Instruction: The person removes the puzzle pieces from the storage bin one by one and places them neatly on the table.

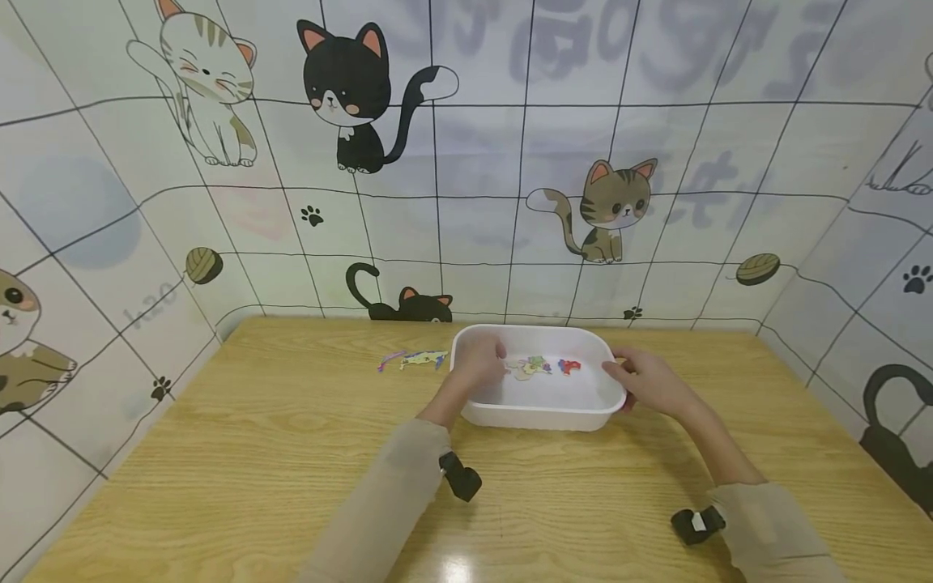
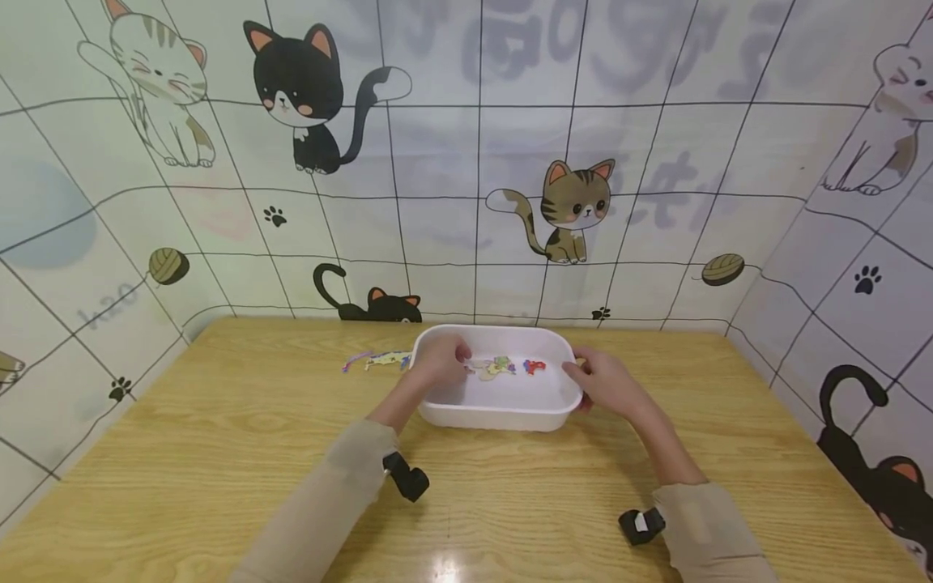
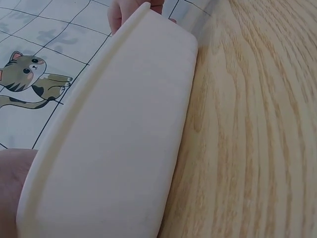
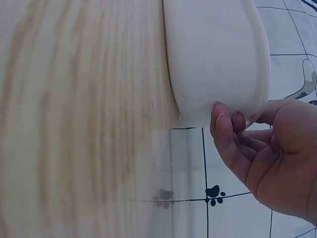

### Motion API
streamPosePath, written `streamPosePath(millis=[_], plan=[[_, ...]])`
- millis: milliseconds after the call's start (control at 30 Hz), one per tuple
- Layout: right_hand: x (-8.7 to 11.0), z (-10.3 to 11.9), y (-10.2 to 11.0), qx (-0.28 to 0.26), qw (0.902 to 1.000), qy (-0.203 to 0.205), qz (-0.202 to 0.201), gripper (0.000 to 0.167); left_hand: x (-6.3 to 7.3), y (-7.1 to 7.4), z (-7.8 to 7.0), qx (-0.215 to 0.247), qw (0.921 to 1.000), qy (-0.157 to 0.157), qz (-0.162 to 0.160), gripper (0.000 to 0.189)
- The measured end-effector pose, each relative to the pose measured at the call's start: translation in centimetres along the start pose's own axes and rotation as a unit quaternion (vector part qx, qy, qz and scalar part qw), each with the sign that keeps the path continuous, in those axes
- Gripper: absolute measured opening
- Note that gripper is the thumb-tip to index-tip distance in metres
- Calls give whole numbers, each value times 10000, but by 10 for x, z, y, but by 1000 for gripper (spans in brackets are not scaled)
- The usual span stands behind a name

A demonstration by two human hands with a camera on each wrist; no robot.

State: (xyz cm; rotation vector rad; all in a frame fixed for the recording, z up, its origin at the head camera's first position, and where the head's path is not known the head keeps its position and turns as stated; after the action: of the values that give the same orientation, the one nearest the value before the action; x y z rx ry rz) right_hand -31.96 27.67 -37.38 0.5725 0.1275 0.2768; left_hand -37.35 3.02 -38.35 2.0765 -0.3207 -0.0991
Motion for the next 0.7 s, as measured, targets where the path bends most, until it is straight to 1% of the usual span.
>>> streamPosePath(millis=[167, 300, 433, 533, 700], plan=[[-1, 0, 0, -52, 10000, 10, 12, 49, -1, -2, 0, -172, 9998, -3, 30, 14], [0, 1, 0, -37, 10000, 34, 9, 48, -2, -6, 1, -238, 9997, -40, 90, 15], [1, 1, 0, -30, 10000, 39, 22, 46, -3, -9, 3, -222, 9997, 35, 139, 18], [1, 1, -1, -55, 10000, 8, 29, 46, -3, -10, 4, -271, 9995, 81, 161, 16], [1, 2, -1, -57, 10000, -32, -13, 46, -3, -11, 3, -482, 9987, -30, 171, 14]])
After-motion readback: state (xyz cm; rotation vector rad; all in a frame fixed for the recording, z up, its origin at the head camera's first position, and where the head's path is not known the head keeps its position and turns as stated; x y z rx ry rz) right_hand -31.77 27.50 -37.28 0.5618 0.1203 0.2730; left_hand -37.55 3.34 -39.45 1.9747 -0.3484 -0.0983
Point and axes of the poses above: each hand's wrist, its own x-axis away from the middle knuckle, its own y-axis out of the back of the hand, z = x × y, the point moved 6 cm from there along -x, towards the middle knuckle, and after that the axes turned 12 degrees about -x, right-handed, at the moved point
